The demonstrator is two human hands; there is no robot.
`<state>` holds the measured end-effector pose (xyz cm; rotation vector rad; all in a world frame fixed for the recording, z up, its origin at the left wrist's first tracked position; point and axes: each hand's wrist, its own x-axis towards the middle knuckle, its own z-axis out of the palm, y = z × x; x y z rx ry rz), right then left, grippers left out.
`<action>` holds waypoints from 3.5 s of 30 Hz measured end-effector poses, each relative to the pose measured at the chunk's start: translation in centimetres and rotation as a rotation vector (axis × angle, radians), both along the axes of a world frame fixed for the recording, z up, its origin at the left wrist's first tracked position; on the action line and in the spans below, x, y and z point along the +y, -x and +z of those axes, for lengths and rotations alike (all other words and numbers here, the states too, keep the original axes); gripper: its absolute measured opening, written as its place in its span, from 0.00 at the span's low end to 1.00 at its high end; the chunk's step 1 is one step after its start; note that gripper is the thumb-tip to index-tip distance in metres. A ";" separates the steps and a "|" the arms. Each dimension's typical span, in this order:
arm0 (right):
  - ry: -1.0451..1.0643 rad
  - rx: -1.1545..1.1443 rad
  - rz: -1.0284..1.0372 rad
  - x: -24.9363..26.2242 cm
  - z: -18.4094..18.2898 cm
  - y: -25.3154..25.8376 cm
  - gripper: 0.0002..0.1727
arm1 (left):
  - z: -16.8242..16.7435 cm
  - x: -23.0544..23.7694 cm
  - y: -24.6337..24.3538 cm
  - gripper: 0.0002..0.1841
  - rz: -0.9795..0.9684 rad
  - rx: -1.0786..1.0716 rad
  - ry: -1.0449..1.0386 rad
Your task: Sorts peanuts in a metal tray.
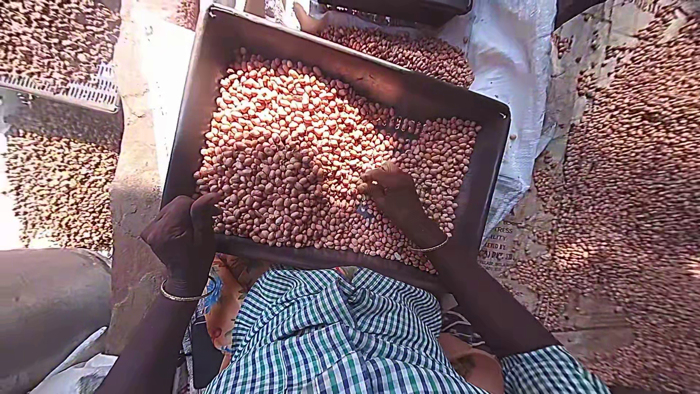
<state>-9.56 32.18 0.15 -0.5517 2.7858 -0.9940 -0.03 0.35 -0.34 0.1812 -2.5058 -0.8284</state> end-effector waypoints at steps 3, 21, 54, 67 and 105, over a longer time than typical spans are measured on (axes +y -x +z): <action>0.612 -0.201 -0.214 1.3 -0.1 1.0 0.08 | 0.2 0.2 0.0 0.29 0.004 0.017 0.009; -0.043 0.094 0.039 -2.2 -0.2 -3.5 0.09 | 0.0 0.2 0.1 0.27 -0.010 0.069 -0.019; -0.127 0.139 -0.205 2.5 1.2 6.1 0.13 | 0.4 0.5 0.0 0.28 -0.025 0.040 -0.007; 0.794 -0.453 -0.352 2.8 2.0 7.0 0.11 | 0.6 1.0 0.4 0.29 -0.029 0.095 -0.004; 0.373 0.033 0.433 0.8 -2.9 -1.4 0.13 | 1.4 1.3 0.3 0.29 0.002 -0.112 0.154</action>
